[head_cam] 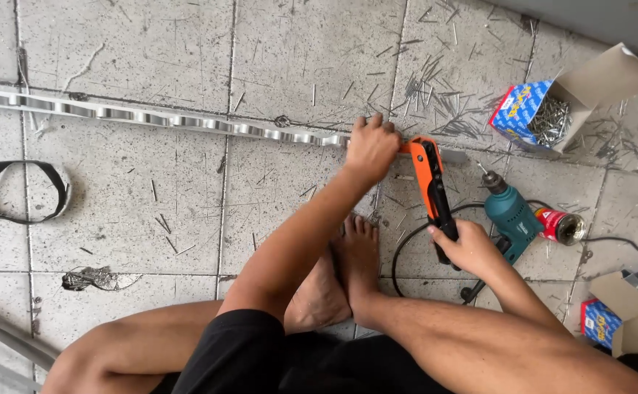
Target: The person sits on the floor and uses a nail gun to fasten nails into a long, silver metal frame. They then switch to a power drill to drive screws into the same frame, alternating between the two tools to secure the structure.
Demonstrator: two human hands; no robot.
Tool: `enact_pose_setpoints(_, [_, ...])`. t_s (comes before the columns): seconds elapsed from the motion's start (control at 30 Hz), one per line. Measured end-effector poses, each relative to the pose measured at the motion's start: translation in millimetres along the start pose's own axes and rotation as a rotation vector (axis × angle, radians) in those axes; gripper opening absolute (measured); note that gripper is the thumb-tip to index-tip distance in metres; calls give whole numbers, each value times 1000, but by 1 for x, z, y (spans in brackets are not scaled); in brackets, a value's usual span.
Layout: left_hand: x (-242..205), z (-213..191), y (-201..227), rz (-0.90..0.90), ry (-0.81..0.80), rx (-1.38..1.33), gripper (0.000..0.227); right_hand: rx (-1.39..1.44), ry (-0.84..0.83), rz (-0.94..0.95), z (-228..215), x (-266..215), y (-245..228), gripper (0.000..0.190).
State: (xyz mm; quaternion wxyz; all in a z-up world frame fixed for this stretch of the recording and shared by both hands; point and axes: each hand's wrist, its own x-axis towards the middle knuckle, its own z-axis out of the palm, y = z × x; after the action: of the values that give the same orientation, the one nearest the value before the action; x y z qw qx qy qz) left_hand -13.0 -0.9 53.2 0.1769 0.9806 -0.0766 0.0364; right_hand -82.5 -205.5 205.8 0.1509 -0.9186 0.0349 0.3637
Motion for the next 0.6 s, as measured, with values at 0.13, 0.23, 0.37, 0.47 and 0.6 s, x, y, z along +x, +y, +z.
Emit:
enact_pose_setpoints(0.13, [-44, -81, 41, -152, 234, -357, 39, -87, -116, 69, -30, -6, -12, 39])
enact_pose_setpoints(0.23, [-70, -73, 74, -476, 415, -1085, 34, 7, -186, 171, -44, -25, -24, 26])
enact_pose_setpoints(0.37, [-57, -11, 108, -858, -125, -1608, 68, 158, -124, 165, -35, -25, -11, 29])
enact_pose_setpoints(0.47, [-35, 16, 126, -875, -1, -2061, 61, 256, -148, 170, -27, -16, 3, 30])
enact_pose_setpoints(0.6, [-30, 16, 133, -782, 182, -2371, 70, 237, -268, 165, -46, -18, -6, 24])
